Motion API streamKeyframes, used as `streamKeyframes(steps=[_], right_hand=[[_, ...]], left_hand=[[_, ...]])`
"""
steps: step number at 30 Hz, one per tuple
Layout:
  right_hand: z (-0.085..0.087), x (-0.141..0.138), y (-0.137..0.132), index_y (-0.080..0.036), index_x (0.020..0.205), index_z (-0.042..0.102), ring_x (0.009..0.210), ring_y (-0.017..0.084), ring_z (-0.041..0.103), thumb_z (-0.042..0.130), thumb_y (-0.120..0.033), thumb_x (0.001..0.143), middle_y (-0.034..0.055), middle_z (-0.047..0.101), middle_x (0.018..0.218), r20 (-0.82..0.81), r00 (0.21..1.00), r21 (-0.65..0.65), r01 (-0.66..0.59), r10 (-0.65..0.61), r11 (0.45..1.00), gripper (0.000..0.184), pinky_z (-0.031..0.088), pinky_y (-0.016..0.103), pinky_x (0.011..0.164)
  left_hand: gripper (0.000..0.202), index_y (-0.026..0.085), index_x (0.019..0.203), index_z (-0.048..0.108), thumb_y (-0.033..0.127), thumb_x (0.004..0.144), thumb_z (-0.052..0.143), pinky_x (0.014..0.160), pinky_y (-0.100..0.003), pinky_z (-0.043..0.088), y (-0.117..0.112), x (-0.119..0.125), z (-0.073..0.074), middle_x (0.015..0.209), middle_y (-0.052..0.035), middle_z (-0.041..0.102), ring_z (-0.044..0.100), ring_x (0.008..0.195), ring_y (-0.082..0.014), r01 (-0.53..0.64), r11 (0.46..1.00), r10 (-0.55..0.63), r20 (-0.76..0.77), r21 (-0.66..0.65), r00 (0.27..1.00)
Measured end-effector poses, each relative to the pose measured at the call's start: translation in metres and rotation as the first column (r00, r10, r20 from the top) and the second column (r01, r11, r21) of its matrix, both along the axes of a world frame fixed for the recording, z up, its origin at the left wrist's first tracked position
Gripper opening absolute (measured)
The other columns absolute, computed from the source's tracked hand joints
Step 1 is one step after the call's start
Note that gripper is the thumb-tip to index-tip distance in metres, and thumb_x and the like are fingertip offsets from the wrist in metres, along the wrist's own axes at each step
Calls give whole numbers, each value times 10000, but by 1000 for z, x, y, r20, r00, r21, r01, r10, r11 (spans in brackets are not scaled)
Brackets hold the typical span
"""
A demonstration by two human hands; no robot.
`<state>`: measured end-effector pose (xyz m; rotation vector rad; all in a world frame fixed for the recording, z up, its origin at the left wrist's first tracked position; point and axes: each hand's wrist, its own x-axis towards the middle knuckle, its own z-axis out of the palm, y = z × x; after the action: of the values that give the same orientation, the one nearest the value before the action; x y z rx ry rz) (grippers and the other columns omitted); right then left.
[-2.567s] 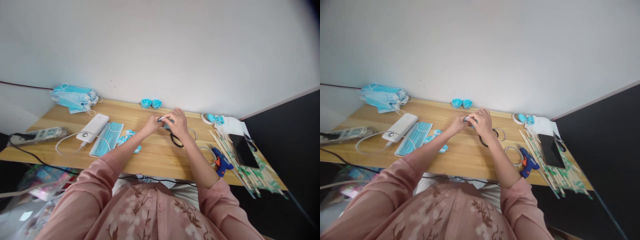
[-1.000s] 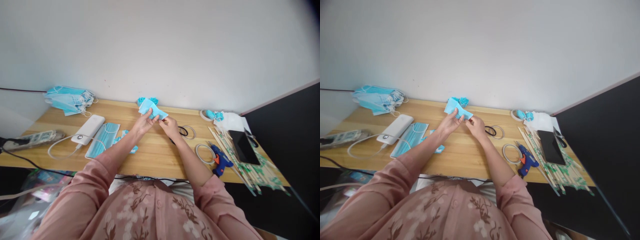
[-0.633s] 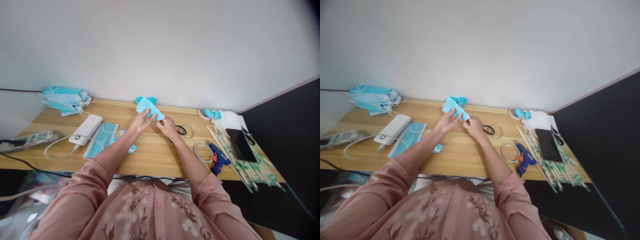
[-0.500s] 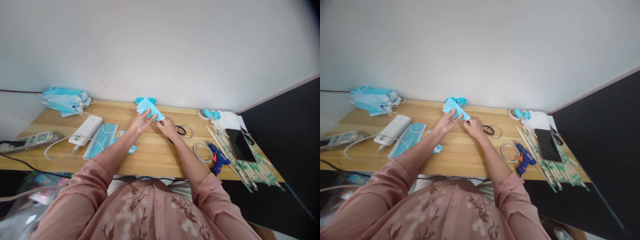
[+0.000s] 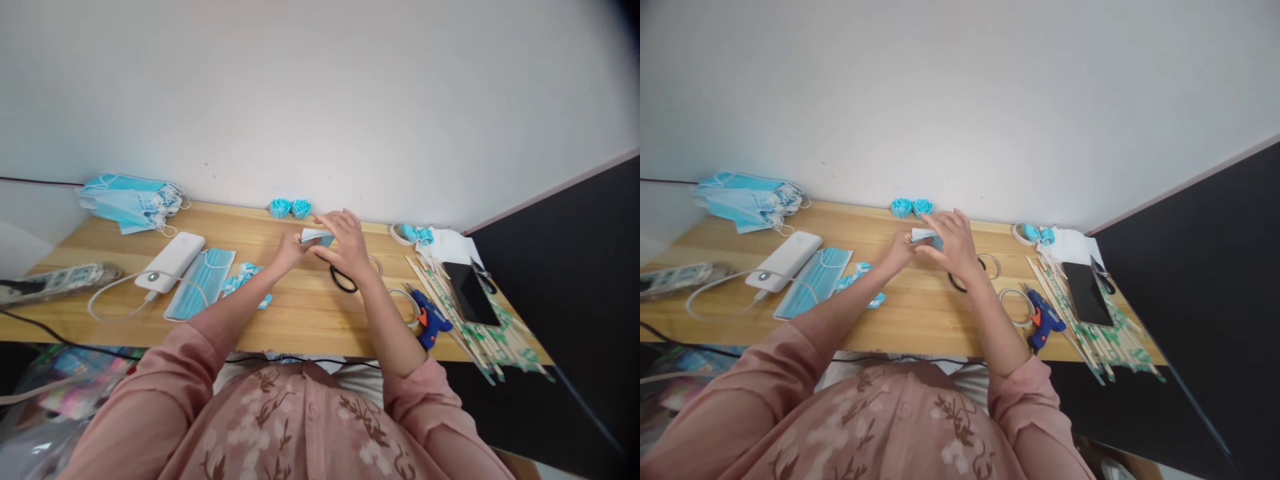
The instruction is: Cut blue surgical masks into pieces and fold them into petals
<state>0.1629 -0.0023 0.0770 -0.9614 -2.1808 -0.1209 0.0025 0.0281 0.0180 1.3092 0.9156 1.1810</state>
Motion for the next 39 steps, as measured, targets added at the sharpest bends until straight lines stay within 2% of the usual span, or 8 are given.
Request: streamKeyframes(steps=[4,9,15,19,23,27,32,39], right_hand=[[-1,-6,4,-234,1182,680,1052,250,603,602,-509,913,74,728,1055,117,992,-32,57,-52,998,393,292,490,1151],[-6,-11,8,-235,794,692,845,200,599,536,-362,976,22,691,773,44,998,55,39,-41,998,271,374,423,1037],[-6,-13,7,-236,770,668,807,194,592,550,-332,963,13,682,756,-87,996,26,2,0,1000,246,398,396,969],[-3,5,-1,-207,937,682,894,200,639,475,-324,992,58,727,919,-229,963,-99,121,-141,988,245,461,336,856],[-14,28,-21,-180,1051,685,952,238,668,489,-299,984,104,741,1014,144,921,-281,388,-361,878,239,463,331,827],[-35,37,-44,-158,1147,665,976,279,668,538,-293,959,142,732,1065,552,764,-310,560,-334,768,264,451,344,805],[-49,37,-53,-143,1244,616,1088,289,628,548,-196,927,155,689,1212,617,722,-303,585,-312,753,329,441,341,851],[-46,41,-42,-161,1270,614,1031,305,652,556,-221,902,155,722,1091,581,743,-336,591,-333,733,378,458,365,841]], left_hand=[[164,151,566,651,202,700,731,561,-226,385,0,-1,4,537,34,591,530,574,-125,-40,996,52,-146,83,988],[244,139,511,579,169,746,640,548,-216,358,-4,1,8,514,45,543,492,561,-104,-4,993,27,-196,114,980],[209,133,545,612,206,731,676,580,-218,431,-2,0,5,576,20,625,569,600,-118,26,993,-8,-162,111,987],[234,134,703,697,313,626,827,707,-307,574,6,-2,3,688,-17,703,657,683,-167,0,999,7,131,-54,991],[411,140,848,707,314,542,918,769,-351,615,15,-10,4,806,-31,728,683,774,-182,-63,971,162,444,-229,882],[405,164,900,681,207,572,914,796,-305,622,20,-18,5,845,0,729,681,779,-136,-14,943,216,581,-332,785],[277,167,872,659,105,674,842,829,-265,615,22,-20,7,833,17,730,681,765,-102,2,922,272,649,-388,711],[215,164,857,647,55,734,784,819,-266,611,22,-21,13,799,33,712,672,725,-88,0,892,327,643,-453,693]])
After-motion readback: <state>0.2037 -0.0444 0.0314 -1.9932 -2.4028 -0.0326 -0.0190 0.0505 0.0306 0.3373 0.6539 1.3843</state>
